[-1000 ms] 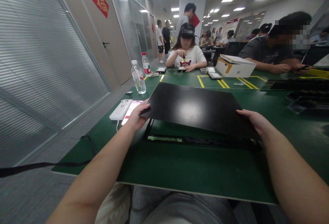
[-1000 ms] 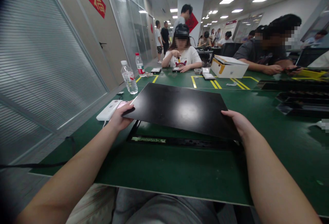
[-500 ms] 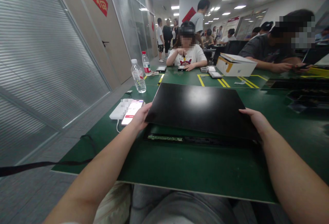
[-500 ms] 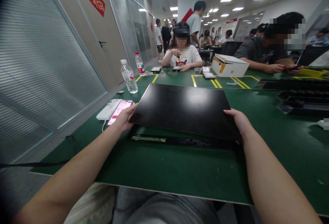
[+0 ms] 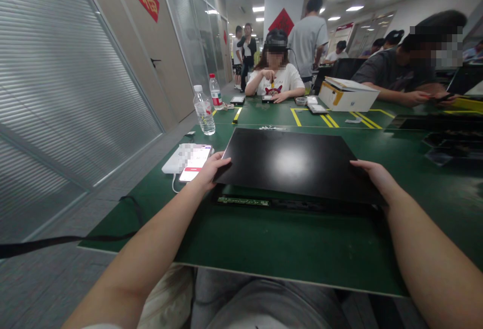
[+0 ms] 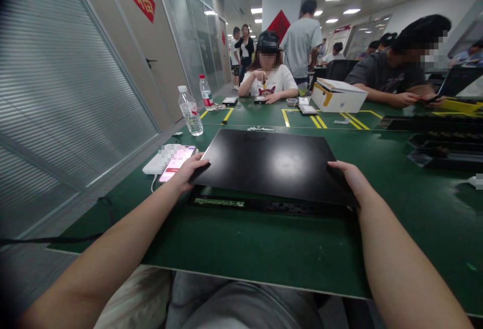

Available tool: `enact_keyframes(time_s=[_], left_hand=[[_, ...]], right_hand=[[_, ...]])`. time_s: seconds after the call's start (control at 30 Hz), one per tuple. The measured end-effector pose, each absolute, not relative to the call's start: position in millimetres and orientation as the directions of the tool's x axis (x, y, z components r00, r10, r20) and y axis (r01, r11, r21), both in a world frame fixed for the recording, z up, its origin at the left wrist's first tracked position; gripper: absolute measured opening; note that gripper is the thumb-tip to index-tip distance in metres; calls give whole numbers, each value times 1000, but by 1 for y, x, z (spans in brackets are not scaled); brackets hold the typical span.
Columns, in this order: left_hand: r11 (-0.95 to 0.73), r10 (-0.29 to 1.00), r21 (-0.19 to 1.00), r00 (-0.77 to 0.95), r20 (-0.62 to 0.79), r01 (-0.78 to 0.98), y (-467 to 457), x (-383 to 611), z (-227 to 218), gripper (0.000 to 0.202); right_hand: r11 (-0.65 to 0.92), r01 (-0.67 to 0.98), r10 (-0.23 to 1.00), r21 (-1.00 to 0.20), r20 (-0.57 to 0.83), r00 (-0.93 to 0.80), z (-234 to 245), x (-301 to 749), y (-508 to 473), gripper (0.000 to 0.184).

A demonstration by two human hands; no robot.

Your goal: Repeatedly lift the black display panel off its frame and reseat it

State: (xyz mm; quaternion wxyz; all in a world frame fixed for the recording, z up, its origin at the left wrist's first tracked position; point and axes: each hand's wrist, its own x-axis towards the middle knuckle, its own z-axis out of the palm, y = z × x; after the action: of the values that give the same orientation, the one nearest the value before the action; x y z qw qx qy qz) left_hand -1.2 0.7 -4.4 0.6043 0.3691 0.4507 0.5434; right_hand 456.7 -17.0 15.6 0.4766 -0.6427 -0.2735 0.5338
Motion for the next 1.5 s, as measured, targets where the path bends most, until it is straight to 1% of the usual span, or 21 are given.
enact_keyframes(time_s=[0.07,0.1,0.17,0.27,0.37,0.47,0.53,0.7,0.83,1.0,1.13,1.37,1.5], left_hand=[[118,991,942,-24,-132,-314,1,-1,-4,41],[106,991,943,-40,-125,-314,1,-1,-3,40],[78,993,943,-62,-103,-324,1,-2,-1,39],[23,996,936,-73,-51,-350,1,-6,7,39],[-16,997,934,-81,-14,-357,1,-11,13,44],[-23,995,939,-97,-11,-342,2,-13,16,48],[-19,994,943,-108,-18,-332,1,-12,16,48],[-19,992,953,-124,-20,-303,-1,-8,12,38],[-34,993,958,-120,-1,-285,-1,-4,9,36],[13,989,968,-139,-50,-252,-1,0,3,35],[46,988,969,-135,-81,-241,-1,2,0,33],[90,979,973,-162,-126,-213,-2,5,3,34],[107,972,975,-186,-143,-194,-4,8,6,28]], right_hand=[[-497,-207,797,-843,-537,275,20,457,-17,17],[-511,-233,786,-827,-560,263,22,457,-17,19],[-460,-280,819,-842,-525,233,26,457,-16,20],[-326,-308,881,-894,-405,243,25,458,-12,22],[-236,-266,907,-935,-310,284,18,462,-6,25],[-205,-224,918,-953,-266,293,10,467,-1,21],[-207,-183,909,-961,-258,326,7,469,-1,19],[-224,-45,873,-973,-222,434,6,471,-2,31],[-209,46,870,-977,-164,466,5,471,0,37],[-191,195,863,-962,-69,501,-1,473,1,46],[-190,293,864,-937,-18,503,-9,479,3,45],[-162,360,871,-919,38,489,-23,487,10,48],[-160,365,862,-917,50,504,-20,485,10,47]])
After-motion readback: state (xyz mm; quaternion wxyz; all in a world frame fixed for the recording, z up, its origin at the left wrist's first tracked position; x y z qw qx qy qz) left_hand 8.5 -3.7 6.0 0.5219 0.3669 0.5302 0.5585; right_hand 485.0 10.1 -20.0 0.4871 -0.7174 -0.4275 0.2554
